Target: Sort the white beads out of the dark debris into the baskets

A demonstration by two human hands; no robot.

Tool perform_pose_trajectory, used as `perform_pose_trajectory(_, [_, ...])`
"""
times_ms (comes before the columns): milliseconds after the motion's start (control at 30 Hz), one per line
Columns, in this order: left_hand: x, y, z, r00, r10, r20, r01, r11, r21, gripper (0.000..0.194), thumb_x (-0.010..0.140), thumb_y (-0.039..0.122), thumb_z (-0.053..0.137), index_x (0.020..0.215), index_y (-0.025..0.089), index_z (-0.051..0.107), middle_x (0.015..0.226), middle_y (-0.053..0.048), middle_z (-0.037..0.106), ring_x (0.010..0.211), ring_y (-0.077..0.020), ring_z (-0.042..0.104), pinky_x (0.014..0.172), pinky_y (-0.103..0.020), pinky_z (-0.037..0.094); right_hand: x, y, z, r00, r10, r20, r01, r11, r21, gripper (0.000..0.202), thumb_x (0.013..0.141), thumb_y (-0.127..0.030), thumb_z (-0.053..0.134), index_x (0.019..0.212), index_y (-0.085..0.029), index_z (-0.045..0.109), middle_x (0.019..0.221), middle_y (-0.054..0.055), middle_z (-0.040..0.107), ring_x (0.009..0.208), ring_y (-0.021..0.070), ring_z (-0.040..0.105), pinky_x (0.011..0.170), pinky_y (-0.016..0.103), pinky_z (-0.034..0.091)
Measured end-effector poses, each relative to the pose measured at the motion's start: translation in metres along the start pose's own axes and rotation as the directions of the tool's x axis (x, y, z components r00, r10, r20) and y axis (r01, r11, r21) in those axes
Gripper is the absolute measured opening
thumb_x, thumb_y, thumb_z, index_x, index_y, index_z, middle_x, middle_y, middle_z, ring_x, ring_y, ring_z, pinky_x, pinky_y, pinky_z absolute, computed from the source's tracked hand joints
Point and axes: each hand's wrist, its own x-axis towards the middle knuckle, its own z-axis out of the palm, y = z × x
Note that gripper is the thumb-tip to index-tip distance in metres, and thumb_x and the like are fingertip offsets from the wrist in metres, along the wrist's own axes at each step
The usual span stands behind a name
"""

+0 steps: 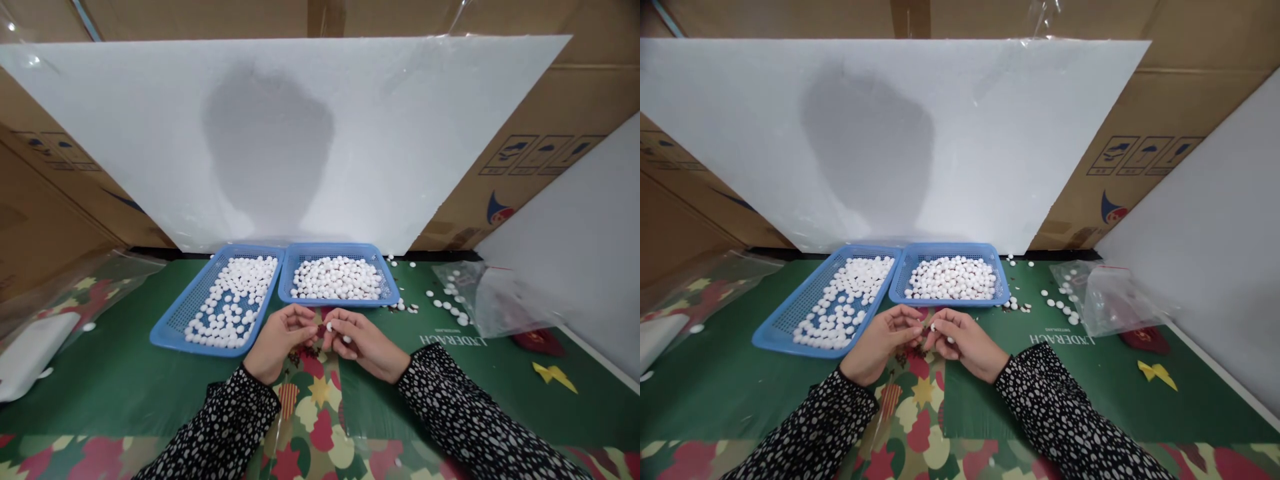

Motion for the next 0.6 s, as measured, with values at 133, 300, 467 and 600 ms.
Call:
perform_pose_trajectory(133, [-0.0015, 0.0033, 0.0018, 1.000, -0.011, -0.010, 0.011, 1.000, 0.001, 0.028, 0.067, 0.027, 0.080, 0.084, 0.015, 0.061, 0.071, 0.000, 0.064, 0.059, -0.0107, 0.059, 0.061, -0.025, 0.047, -0.0003, -0.0005, -0.0019, 1.000, -0.021, -0.009, 0.022, 1.000, 0.017, 0.025, 0.085, -0.039, 0.064, 0.082, -0.016, 0.053, 0.068, 0.001, 0.067, 0.039, 0.0031, 0.033, 0.039, 0.020, 0.015])
perform_pose_trajectory(300, [-0.0021, 0.0035, 0.0029, 1.000, -0.017, -0.003, 0.017, 1.000, 0.005, 0.027, 0.067, 0.027, 0.080, 0.083, 0.015, 0.061, 0.071, 0.000, 0.065, 0.060, -0.0112, 0.059, 0.061, -0.025, 0.047, -0.0009, -0.0023, -0.0021, 0.999, -0.044, -0.025, 0.046, 0.997, 0.057, 0.027, 0.087, -0.041, 0.062, 0.079, -0.016, 0.053, 0.057, -0.002, 0.063, 0.033, 0.0018, 0.028, 0.035, 0.019, 0.010])
perform_pose_trajectory(467, [-0.0016, 0.0016, 0.0022, 1.000, -0.021, -0.005, 0.021, 1.000, 0.011, 0.027, 0.067, 0.026, 0.080, 0.083, 0.015, 0.060, 0.069, 0.000, 0.064, 0.059, -0.0107, 0.059, 0.060, -0.024, 0.047, -0.0033, -0.0018, -0.0006, 0.999, -0.030, -0.033, 0.031, 0.999, 0.025, 0.031, 0.085, -0.045, 0.063, 0.077, -0.017, 0.053, 0.055, -0.003, 0.061, 0.032, 0.0016, 0.026, 0.033, 0.018, 0.010])
perform_pose_trajectory(600, [-0.0010, 0.0010, 0.0016, 1.000, -0.012, 0.007, 0.012, 1.000, -0.016, 0.027, 0.067, 0.026, 0.080, 0.082, 0.015, 0.060, 0.069, 0.000, 0.064, 0.059, -0.0111, 0.060, 0.060, -0.024, 0.048, -0.0035, -0.0083, -0.0018, 0.999, -0.031, -0.036, 0.026, 0.993, -0.115, 0.030, 0.088, -0.046, 0.057, 0.078, -0.018, 0.049, 0.056, -0.004, 0.060, 0.032, 0.0032, 0.026, 0.033, 0.018, 0.011])
